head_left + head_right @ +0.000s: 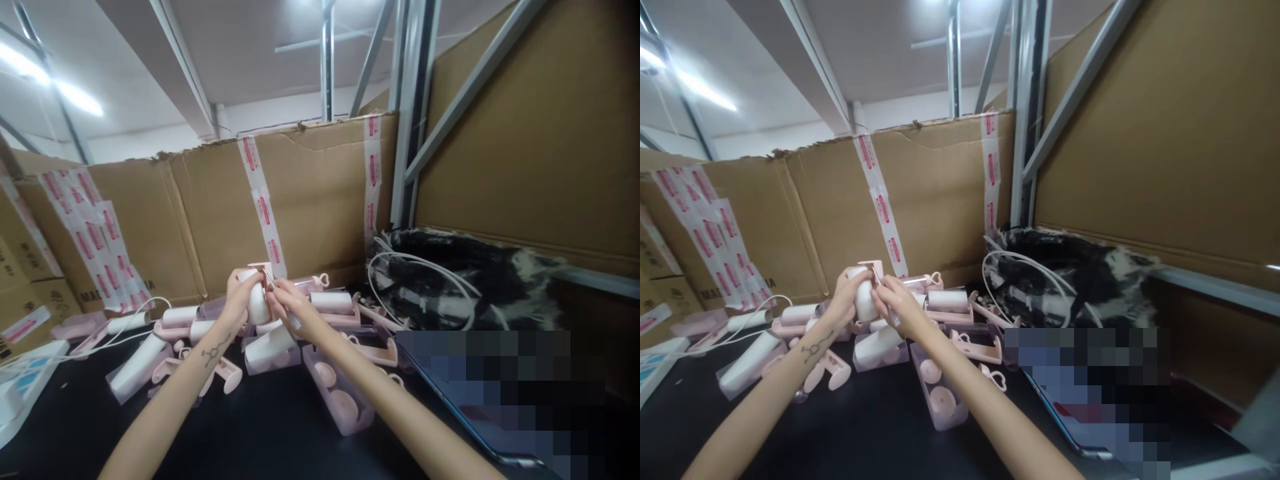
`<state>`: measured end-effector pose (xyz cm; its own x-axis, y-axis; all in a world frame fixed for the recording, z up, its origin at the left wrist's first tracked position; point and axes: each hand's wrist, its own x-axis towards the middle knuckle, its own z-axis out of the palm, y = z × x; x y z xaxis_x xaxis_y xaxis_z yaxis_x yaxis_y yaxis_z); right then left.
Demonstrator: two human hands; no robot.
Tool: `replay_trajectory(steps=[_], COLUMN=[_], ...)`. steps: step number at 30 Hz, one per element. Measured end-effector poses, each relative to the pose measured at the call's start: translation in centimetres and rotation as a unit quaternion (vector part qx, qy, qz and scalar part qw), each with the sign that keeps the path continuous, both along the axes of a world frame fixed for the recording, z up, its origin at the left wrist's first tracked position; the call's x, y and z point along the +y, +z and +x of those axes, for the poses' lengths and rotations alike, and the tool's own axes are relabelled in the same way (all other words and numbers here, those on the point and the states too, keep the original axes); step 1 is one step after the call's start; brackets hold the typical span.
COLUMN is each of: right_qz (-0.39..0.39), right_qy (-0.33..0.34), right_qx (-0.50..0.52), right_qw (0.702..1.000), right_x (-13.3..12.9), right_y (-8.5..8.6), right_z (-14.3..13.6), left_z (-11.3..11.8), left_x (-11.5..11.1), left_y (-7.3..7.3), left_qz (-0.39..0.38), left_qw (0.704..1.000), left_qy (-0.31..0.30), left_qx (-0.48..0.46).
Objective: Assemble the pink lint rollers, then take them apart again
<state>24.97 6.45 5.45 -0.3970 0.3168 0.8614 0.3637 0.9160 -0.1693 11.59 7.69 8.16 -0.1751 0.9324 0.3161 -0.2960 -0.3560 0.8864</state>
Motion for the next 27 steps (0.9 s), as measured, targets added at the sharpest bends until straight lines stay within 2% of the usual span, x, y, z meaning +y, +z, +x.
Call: replay_trajectory(steps=[3,7,9,11,12,14,16,18,20,24,27], right_qz=[-0.022,-0.067,-0.083,-0.089,-0.098,-0.134,-0.189,-0.222,-0.23,-0.223,-0.219], right_qy=[-0.018,-0.049,-0.058,-0.067,-0.064,-0.031,0.028,0.071,0.079,0.06,0.055], right_qx=[0.006,0.035,0.058,0.089,0.112,0.158,0.186,0.184,0.166,0.136,0.117], right_qw=[1.0,0.996,0.993,0.99,0.987,0.978,0.964,0.955,0.956,0.963,0.967], right_x=[1.1,2.1,2.1,1.6,1.1,0.0,-1.3,-2.5,-3.3,-3.6,-3.2], right_y=[-0.4,-0.5,-0.3,0.0,0.2,0.7,1.0,1.3,1.5,1.5,1.3], right_z=[0.4,2.3,3.1,3.5,3.5,3.2,2.6,2.0,1.5,1.3,1.6], left_z=[0.1,-1.3,-2.2,-2.8,-2.9,-2.8,-2.4,-1.9,-1.6,-1.5,-1.6], left_x=[1.0,1.7,1.7,1.2,0.8,-0.2,-1.2,-2.0,-2.3,-2.2,-2.1], left_y=[-0.2,0.6,0.9,1.0,1.0,0.7,0.3,-0.1,-0.4,-0.8,-0.8], left_qz=[-0.01,-0.001,0.028,0.08,0.111,0.166,0.211,0.251,0.284,0.308,0.312], left_qw=[1.0,0.999,1.0,0.986,0.962,0.881,0.792,0.73,0.697,0.668,0.635], left_qy=[-0.008,-0.029,0.01,0.09,0.134,0.192,0.195,0.17,0.155,0.145,0.148], left_qx=[-0.013,-0.037,-0.006,0.116,0.209,0.399,0.538,0.613,0.641,0.662,0.691])
